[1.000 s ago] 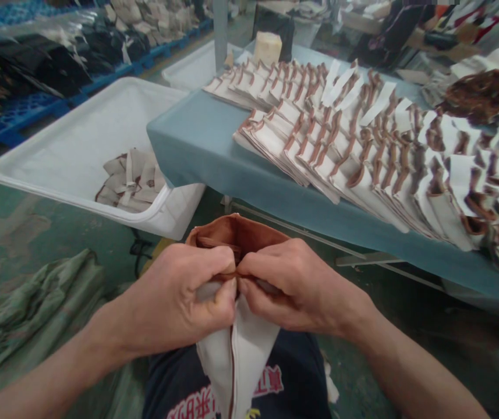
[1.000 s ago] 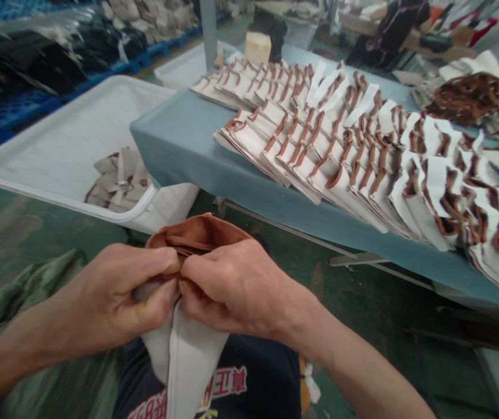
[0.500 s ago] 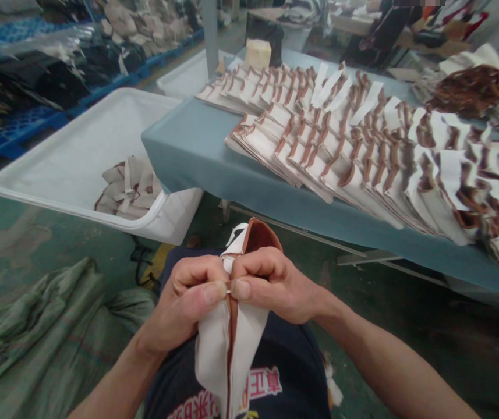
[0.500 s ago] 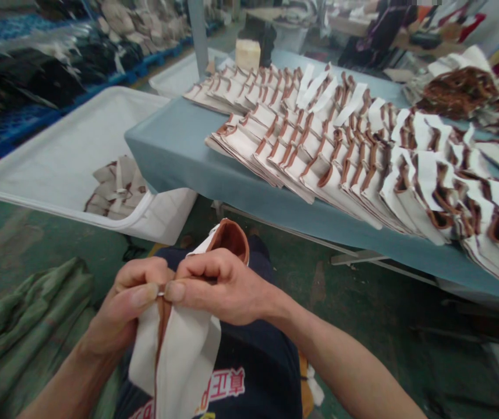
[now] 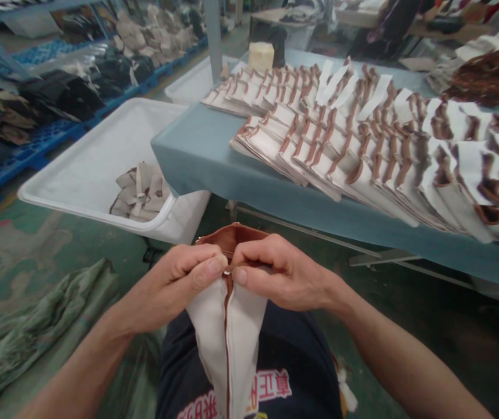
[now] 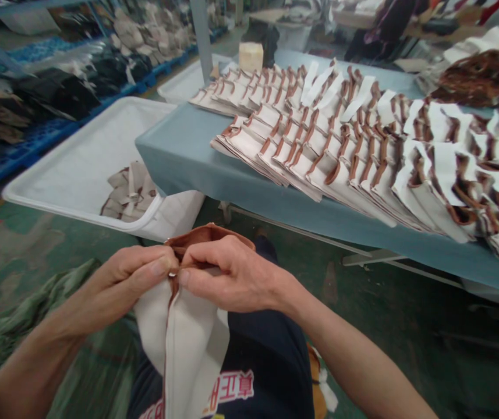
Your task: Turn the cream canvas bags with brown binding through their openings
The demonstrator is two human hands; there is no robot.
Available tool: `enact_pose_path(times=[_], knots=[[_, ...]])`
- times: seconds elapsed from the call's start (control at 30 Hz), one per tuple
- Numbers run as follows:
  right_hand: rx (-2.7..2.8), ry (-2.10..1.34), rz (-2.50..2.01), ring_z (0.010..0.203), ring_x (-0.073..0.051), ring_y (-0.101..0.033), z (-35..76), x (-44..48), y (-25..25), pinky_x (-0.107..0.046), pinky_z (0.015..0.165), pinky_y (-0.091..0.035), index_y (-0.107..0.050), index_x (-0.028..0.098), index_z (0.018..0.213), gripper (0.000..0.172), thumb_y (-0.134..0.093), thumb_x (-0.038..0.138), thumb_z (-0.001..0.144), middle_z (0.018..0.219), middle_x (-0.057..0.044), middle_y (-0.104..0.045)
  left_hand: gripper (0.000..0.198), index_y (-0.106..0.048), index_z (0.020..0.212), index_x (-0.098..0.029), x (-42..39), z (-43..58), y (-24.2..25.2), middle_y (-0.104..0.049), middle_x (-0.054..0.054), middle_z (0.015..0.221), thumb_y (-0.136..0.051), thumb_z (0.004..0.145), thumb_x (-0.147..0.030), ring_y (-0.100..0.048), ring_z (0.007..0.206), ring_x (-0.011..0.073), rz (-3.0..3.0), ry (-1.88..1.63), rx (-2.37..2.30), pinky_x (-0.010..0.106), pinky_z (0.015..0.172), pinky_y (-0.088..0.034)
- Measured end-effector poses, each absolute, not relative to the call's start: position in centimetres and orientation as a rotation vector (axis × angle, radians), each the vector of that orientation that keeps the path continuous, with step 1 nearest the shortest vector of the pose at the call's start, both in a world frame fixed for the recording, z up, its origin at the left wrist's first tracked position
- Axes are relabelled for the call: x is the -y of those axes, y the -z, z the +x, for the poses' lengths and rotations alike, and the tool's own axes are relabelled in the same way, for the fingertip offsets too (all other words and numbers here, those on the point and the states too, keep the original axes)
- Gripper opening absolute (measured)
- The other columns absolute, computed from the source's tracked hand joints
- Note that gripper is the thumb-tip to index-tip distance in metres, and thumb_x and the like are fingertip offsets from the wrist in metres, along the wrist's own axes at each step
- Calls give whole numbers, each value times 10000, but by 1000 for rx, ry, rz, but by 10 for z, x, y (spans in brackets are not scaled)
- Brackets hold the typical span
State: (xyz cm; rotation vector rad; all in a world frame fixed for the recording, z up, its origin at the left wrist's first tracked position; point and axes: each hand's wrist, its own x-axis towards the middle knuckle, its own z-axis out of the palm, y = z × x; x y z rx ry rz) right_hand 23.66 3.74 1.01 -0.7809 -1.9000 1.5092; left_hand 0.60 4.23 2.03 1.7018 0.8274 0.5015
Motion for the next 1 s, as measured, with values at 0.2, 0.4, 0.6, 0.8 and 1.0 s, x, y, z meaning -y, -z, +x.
enact_pose_path(times=[0.2, 0.4, 0.6, 0.8, 1.0], knots=[[2017, -1302, -755, 624, -111, -363, 233, -48, -11, -282, 625, -302, -378, 234, 721, 334, -432, 281, 1047, 673, 63, -381, 468, -477, 708, -211, -52, 3, -32, -437, -43, 671, -484, 1095, -474, -394, 565, 115, 1820, -414, -857, 223, 476, -326], [2131, -1091, -808, 611, -98, -352, 228, -58, -19, -291, 622, -270, -382, 234, 743, 336, -446, 281, 1069, 677, 66, -395, 412, -636, 748, -187, -68, -1, -44, -587, -25, 667, -536, 1065, -431, -521, 591, 134, 1938, -405, -893, 218, 521, -413], [2125, -1081, -772, 607, -95, -345, 231, -85, -22, -282, 598, -256, -464, 216, 765, 459, -515, 502, 1120, 664, 71, -384, 336, -667, 713, -188, -85, 3, -54, -585, -41, 614, -582, 984, -368, -527, 570, 128, 2018, -464, -969, 221, 529, -403], [1841, -1274, -690, 626, -103, -329, 224, -98, -1, -259, 558, -286, -456, 225, 735, 585, -594, 703, 1042, 674, 65, -359, 321, -548, 659, -217, -83, 23, -33, -497, -64, 550, -610, 933, -371, -411, 473, 101, 1740, -750, -1006, 228, 448, -299], [1669, -1422, -775, 539, -88, -264, 235, -79, 9, -237, 476, -248, -458, 235, 726, 624, -600, 781, 991, 629, 80, -342, 347, -496, 639, -227, -66, 46, -23, -469, -61, 552, -609, 928, -383, -393, 482, 97, 1610, -808, -948, 214, 436, -292]])
